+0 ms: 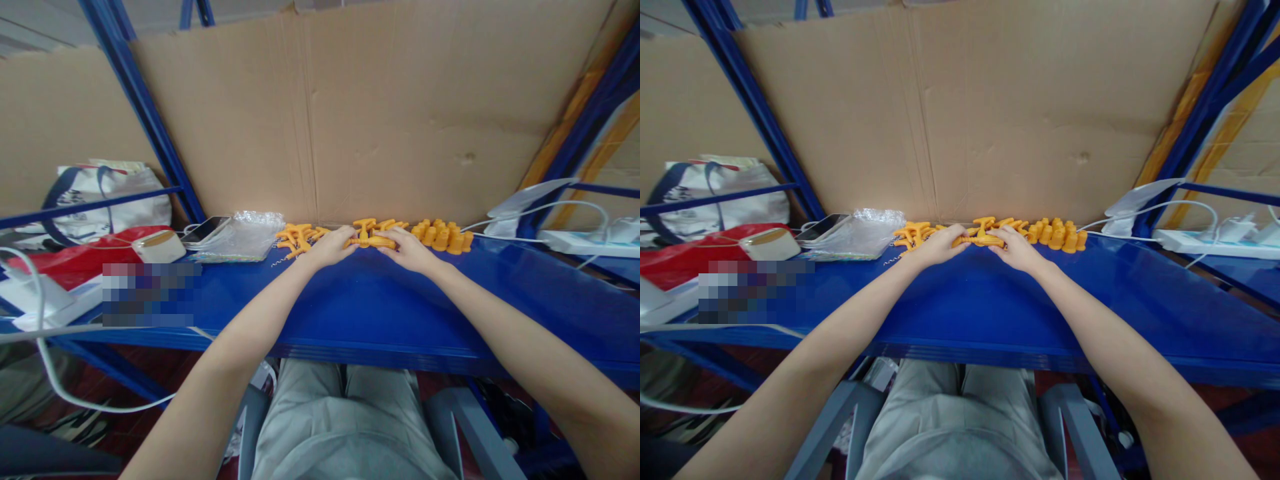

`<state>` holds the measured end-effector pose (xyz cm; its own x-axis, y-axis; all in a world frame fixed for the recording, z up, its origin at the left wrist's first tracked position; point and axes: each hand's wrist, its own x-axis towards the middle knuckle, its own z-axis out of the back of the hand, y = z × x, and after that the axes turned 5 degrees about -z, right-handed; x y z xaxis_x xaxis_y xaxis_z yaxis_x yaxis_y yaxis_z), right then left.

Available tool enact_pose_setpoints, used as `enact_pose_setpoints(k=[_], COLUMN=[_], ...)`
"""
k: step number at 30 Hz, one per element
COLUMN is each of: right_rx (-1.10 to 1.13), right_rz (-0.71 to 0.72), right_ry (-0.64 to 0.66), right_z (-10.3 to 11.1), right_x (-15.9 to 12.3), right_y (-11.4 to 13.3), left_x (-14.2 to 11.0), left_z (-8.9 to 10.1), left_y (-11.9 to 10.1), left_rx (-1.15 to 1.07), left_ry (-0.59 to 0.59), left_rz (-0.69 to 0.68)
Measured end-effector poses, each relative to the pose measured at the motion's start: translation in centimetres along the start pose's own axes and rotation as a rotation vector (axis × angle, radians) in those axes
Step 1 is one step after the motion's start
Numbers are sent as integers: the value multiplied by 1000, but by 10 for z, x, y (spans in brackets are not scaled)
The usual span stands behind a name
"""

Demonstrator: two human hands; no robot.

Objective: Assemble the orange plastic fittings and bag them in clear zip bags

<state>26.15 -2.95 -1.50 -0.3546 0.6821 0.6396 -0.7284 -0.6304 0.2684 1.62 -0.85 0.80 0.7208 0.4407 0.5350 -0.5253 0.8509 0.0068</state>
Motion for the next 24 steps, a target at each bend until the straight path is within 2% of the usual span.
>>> enact_pose_setpoints(k=[5, 9, 14, 19, 24], right_rx=[221, 483, 652, 715, 703], right_rz=[-66, -197, -373, -509, -490], right_ry=[19, 114, 120, 111, 156], right_z=[0, 4, 10, 12, 15], right_x=[0, 1, 2, 3, 2], right_y=[-6, -7, 3, 16, 15], left_x=[-1, -2, 0, 1, 0], left_z=[2, 3, 6, 8, 8], left_y=[-2, -2, -3, -4, -5], left_rx=[113, 174, 222, 233, 272], left_ry=[61, 63, 68, 46, 68], left_rz=[57, 77, 51, 32, 34])
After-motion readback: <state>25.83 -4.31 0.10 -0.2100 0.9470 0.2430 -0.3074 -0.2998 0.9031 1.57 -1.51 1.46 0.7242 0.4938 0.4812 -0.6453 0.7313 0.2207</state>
